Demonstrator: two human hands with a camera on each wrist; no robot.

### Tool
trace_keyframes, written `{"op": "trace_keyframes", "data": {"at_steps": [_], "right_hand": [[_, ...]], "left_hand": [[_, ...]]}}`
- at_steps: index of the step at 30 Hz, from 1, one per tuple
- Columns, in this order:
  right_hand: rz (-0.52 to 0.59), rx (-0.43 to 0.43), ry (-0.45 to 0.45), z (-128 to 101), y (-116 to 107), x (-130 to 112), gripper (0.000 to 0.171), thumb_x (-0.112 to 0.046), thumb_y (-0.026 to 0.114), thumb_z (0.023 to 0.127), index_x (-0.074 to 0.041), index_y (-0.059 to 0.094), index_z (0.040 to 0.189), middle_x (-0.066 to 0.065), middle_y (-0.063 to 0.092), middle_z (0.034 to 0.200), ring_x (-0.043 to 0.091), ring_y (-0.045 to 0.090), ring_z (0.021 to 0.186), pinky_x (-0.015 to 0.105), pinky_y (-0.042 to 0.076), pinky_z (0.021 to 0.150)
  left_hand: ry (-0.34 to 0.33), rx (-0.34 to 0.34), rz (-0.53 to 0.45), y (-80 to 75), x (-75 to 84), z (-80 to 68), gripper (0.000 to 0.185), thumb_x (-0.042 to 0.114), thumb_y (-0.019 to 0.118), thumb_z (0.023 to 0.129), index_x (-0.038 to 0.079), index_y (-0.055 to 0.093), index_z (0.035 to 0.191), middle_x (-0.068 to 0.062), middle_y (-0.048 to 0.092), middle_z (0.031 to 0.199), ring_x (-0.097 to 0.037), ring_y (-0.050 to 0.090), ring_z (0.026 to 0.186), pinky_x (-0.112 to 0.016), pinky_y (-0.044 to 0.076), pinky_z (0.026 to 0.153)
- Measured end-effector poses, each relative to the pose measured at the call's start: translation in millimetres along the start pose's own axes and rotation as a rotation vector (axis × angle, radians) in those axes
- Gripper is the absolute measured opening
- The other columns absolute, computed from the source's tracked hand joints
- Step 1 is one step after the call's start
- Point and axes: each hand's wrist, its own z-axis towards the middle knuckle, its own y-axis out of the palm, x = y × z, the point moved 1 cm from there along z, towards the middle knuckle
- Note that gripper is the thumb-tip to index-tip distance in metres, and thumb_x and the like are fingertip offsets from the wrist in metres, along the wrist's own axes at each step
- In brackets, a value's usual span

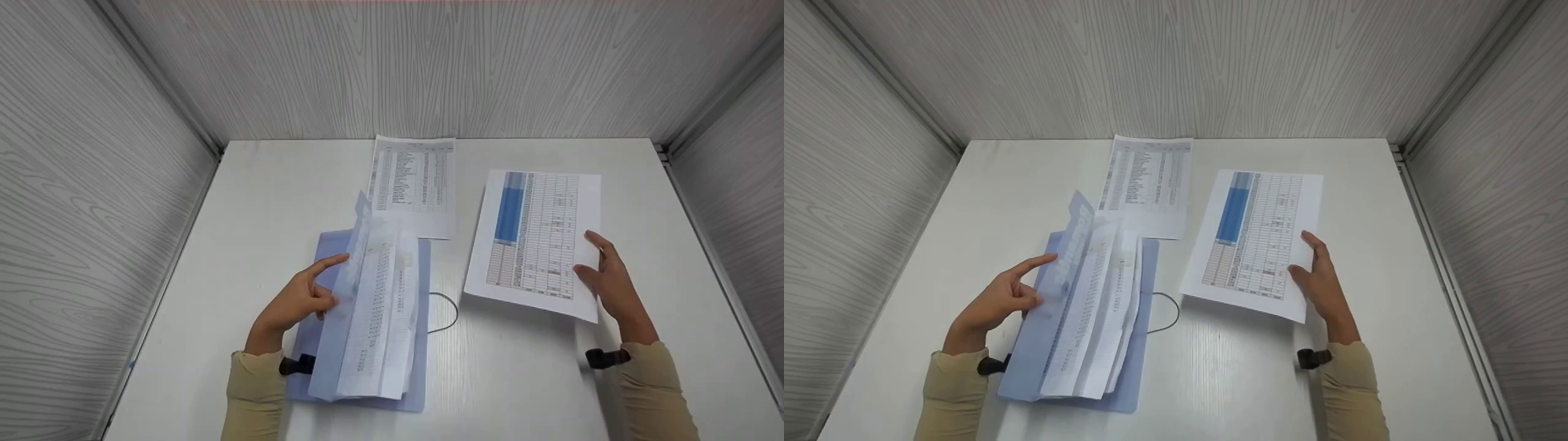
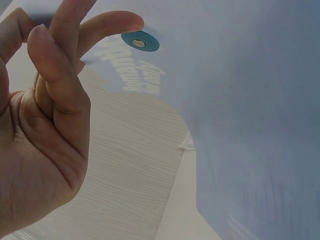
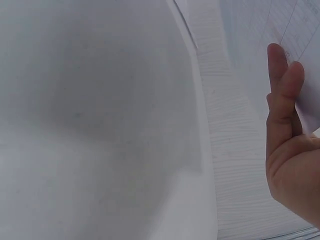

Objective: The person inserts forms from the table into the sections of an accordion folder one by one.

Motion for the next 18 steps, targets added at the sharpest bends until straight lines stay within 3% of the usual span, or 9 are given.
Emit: {"op": "trace_keyframes", "data": {"at_steps": [7, 11, 14, 18], "right_hand": [[-0.007, -0.020, -0.053, 5.8, 20.3, -11.5, 0.076, -0.001, 0.049, 0.095, -0.016, 0.006, 0.156, 0.009, 0.006, 0.163, 0.023, 0.025, 0.144, 0.009, 0.030, 0.100], [-0.015, -0.013, -0.065, 9.4, 31.8, -16.9, 0.076, 0.000, 0.048, 0.093, -0.015, 0.007, 0.156, 0.009, 0.002, 0.163, 0.026, 0.012, 0.149, 0.030, 0.020, 0.117], [-0.005, -0.013, -0.086, 11.4, 40.7, -19.2, 0.076, 0.002, 0.048, 0.092, -0.011, 0.008, 0.155, 0.010, 0.000, 0.163, 0.026, 0.002, 0.151, 0.047, 0.008, 0.120], [0.016, -0.024, -0.114, 13.6, 53.1, -19.5, 0.076, 0.005, 0.049, 0.091, -0.008, 0.009, 0.155, 0.012, -0.002, 0.163, 0.025, -0.007, 0.150, 0.050, 0.001, 0.120]], "left_hand": [[-0.010, 0.011, -0.028, -4.1, 2.5, -2.7, 0.076, -0.009, 0.055, 0.082, 0.006, 0.028, 0.152, 0.003, 0.040, 0.049, -0.006, 0.041, 0.046, -0.022, 0.042, 0.051], [-0.009, 0.017, -0.034, -6.2, 3.1, -3.5, 0.076, -0.008, 0.056, 0.083, 0.006, 0.027, 0.152, 0.005, 0.040, 0.049, -0.006, 0.042, 0.046, -0.026, 0.042, 0.051], [-0.006, 0.019, -0.024, -6.7, 3.5, -4.0, 0.076, -0.007, 0.056, 0.083, 0.006, 0.027, 0.152, 0.004, 0.039, 0.049, -0.006, 0.041, 0.046, -0.027, 0.041, 0.051], [-0.008, 0.025, -0.020, -6.5, 3.9, -4.8, 0.076, -0.007, 0.055, 0.083, 0.007, 0.027, 0.152, 0.002, 0.038, 0.049, -0.005, 0.040, 0.046, -0.024, 0.041, 0.051]]}}
